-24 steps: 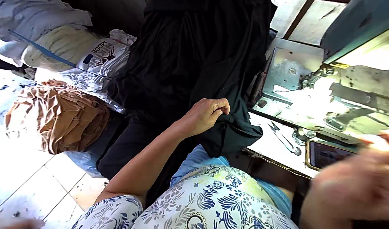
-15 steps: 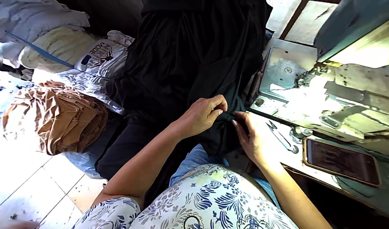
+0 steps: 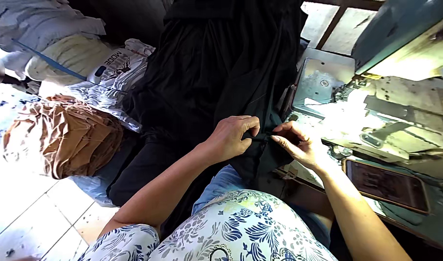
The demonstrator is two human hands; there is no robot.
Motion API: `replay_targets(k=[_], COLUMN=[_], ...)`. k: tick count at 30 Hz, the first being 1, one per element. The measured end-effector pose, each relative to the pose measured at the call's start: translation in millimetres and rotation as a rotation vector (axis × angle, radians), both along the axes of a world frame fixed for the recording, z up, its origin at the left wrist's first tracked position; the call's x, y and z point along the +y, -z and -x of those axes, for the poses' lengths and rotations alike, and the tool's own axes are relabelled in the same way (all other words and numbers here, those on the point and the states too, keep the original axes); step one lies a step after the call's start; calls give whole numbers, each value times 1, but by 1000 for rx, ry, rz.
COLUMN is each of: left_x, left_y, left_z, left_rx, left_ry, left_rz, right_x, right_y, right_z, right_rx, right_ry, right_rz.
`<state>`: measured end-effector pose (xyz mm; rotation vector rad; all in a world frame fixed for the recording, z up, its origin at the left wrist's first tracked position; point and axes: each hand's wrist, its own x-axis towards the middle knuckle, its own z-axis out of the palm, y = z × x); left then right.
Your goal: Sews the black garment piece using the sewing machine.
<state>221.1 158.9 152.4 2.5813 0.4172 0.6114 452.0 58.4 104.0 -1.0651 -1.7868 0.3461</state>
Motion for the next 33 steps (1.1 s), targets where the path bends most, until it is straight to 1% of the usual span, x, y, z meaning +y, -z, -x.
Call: replay_targets(k=[2, 4, 6, 7, 9, 12, 14, 16, 17, 18, 19, 21, 22, 23, 24, 25, 27, 28, 29, 30, 31, 33], left_x=[1, 1, -1, -3, -7, -9, -8, -4, 0, 5, 11, 24, 27, 25, 18, 9, -5, -7, -5, 0, 5, 11], left_y=[2, 3, 3, 4, 6, 11, 14, 17, 19, 19, 17, 6, -4, -17, -32, -46, -68, -74, -74, -71, -65, -52], left_z=[-1, 1, 2, 2, 1, 1, 3, 4, 3, 1, -3, -16, -25, -36, -50, -63, -89, -101, -115, -128, -141, -161], left_rx=[-97, -158, -189, -203, -239, -295, -294, -292, -307, -334, -374, -432, -439, -440, -425, -408, -372, -346, -312, -273, -223, -138], left_ry=[-4, -24, -53, -67, -97, -132, -153, -158, -153, -137, -95, 57, 156, 240, 287, 305, 327, 306, 255, 196, 154, 104], left_rz=[66, 110, 89, 60, -36, -267, -405, -472, -461, -406, -298, 18, 174, 290, 325, 281, 116, 21, -82, -181, -250, -330], right_x=[-1, -3, -6, -7, -6, -5, -5, -5, -4, -3, -3, -4, -7, -11, -18, -27, -46, -54, -59, -61, -61, -61], right_y=[-5, -8, -7, -5, -1, 3, 4, 5, 6, 7, 8, 9, 8, 6, 2, -4, -14, -18, -19, -17, -13, -4], right_z=[-1, 3, 9, 11, 11, 7, 2, -3, -5, -7, -8, -6, 0, 8, 17, 28, 45, 46, 43, 37, 29, 13], right_rx=[-59, -144, -200, -191, -125, -64, -66, -98, -113, -122, -122, -83, -15, 100, 263, 466, 969, 1186, 1334, 1396, 1375, 1188], right_ry=[12, 67, 154, 182, 202, 221, 226, 235, 238, 235, 225, 180, 147, 101, 48, -23, -190, -239, -223, -153, -46, 140], right_rz=[-110, -174, -214, -234, -293, -355, -342, -289, -259, -227, -192, -120, -74, -8, 74, 146, 235, 269, 295, 314, 338, 407])
